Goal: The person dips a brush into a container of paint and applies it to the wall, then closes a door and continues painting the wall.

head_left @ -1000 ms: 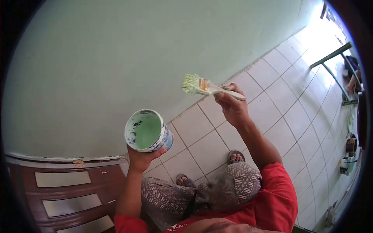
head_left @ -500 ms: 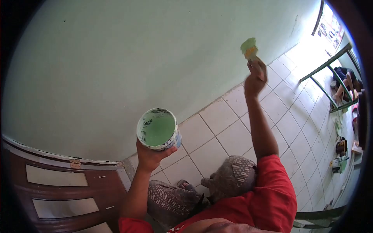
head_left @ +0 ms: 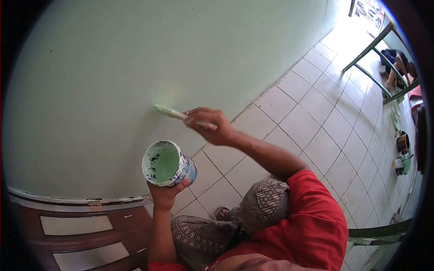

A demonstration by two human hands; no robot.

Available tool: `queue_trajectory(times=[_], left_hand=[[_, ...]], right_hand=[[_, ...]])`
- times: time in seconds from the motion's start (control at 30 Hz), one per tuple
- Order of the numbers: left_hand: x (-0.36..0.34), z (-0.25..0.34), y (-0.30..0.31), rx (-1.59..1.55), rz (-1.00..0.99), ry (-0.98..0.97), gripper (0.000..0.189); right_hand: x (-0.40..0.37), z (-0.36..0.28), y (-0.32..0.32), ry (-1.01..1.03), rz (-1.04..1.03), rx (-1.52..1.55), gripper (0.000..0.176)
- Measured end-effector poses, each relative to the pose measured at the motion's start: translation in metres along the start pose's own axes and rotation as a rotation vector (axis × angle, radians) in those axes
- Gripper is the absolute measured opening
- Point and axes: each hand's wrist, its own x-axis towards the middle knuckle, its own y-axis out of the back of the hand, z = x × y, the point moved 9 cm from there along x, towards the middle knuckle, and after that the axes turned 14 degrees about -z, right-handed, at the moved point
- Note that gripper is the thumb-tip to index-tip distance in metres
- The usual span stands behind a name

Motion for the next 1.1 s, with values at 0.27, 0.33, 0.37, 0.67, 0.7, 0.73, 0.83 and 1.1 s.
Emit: queue_trajectory(times=[0.27, 0.33, 0.37, 0.67, 0.7, 0.73, 0.83, 1.1], left_hand=[[-0.007, 0.003, 0.000, 0.030, -0.025, 0.031, 0.070], [-0.009, 0.001, 0.000, 0.047, -0.039, 0.054, 0.072], [-0.008, 0.001, 0.001, 0.068, -0.037, 0.052, 0.072], [-0.007, -0.003, -0.008, 0.063, -0.056, 0.056, 0.072], [-0.008, -0.004, -0.010, 0.072, -0.092, 0.084, 0.071], [-0.011, -0.006, -0.012, 0.082, -0.098, 0.096, 0.071], [-0.018, -0.001, -0.004, 0.089, -0.052, -0.002, 0.070], [-0.031, -0.023, 0.016, 0.013, 0.071, 0.111, 0.070]], right_hand=[[-0.068, 0.125, 0.225, -0.248, 0.647, -0.127, 0.013], [-0.081, 0.118, 0.252, -0.247, 0.858, -0.384, 0.015], [-0.088, 0.120, 0.254, -0.433, 0.903, -0.544, 0.018], [-0.084, 0.049, -0.065, -0.085, -0.018, -0.193, 0.025], [-0.083, 0.042, -0.083, -0.090, -0.114, -0.048, 0.025], [-0.080, 0.039, -0.091, -0.128, -0.188, 0.065, 0.023], [-0.091, 0.091, -0.058, -0.199, -0.088, 0.052, 0.016], [-0.134, 0.147, 0.239, -0.440, 0.902, -0.455, 0.012]])
